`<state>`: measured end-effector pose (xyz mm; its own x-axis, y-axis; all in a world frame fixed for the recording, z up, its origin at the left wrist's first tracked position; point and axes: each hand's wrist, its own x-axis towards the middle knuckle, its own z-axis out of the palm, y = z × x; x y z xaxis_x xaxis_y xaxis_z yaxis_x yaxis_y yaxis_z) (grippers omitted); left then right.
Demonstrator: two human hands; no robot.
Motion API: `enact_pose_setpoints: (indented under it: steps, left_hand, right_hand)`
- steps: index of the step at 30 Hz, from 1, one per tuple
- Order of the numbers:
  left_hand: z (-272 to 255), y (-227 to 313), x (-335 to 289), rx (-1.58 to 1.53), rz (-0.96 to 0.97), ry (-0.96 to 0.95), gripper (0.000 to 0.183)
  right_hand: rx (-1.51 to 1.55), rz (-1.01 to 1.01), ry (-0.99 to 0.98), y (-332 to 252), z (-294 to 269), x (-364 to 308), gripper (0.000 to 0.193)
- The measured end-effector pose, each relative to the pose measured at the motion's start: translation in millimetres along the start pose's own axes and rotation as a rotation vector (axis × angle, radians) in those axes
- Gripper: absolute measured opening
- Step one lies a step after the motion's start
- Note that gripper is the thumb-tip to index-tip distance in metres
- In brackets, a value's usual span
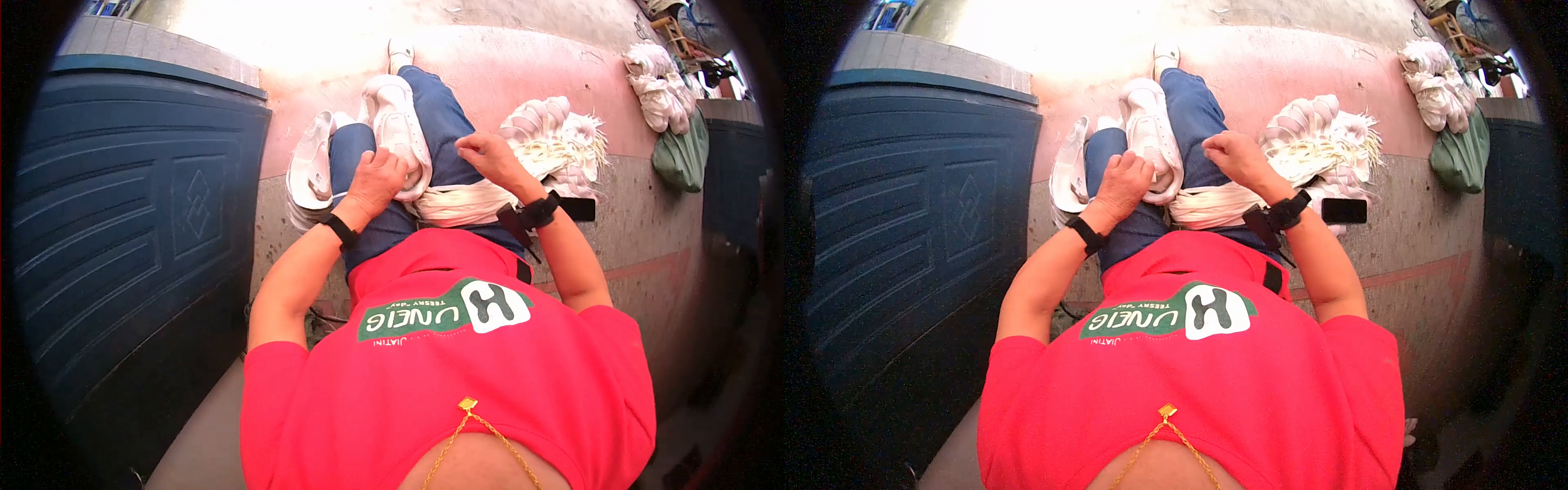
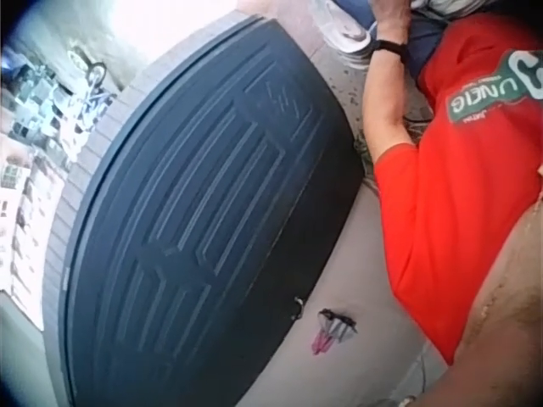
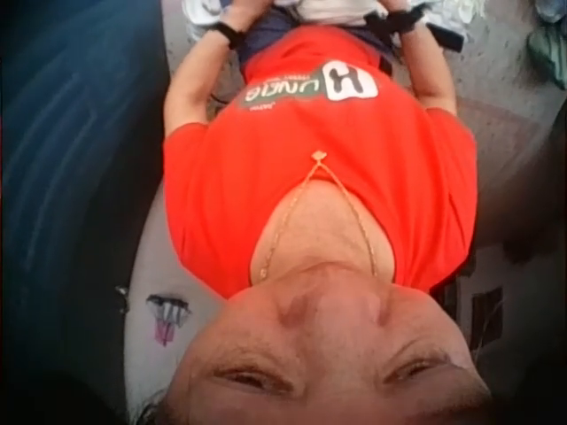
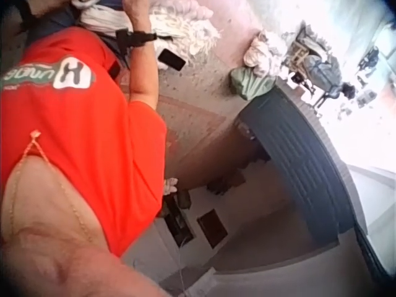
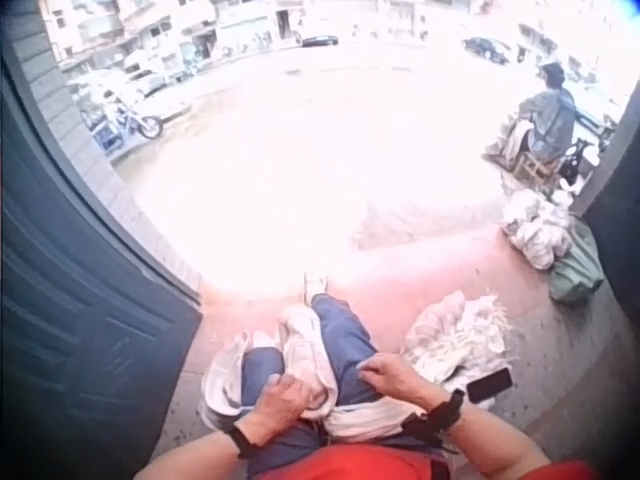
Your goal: The recorder is threading laces through the eyelets of shoe uppers.
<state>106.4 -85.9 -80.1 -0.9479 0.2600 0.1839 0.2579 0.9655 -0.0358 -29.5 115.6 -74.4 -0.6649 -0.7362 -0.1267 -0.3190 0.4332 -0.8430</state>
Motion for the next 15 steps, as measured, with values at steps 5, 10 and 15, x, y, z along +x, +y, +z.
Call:
enact_pose_setpoints:
  steps: [5, 10, 15]
  left_hand:
    - [-12.3, 5.3, 1.9, -0.016, 0.003, 0.033, 0.006]
    - [-16.6, 2.9, -0.3, -0.200, -0.058, -0.017, 0.018]
    - [-22.2, 4.6, 5.0, -0.530, -0.183, -0.030, 0.020]
  right_hand:
    - [-0.073, -0.076, -0.078, 7.4, -5.5, -24.7, 0.015]
    - [-0.392, -0.255, -0.206, -16.9, 14.3, -22.3, 0.012]
    - [-0.446, -0.222, -0.301, -8.3, 22.9, -12.9, 0.012]
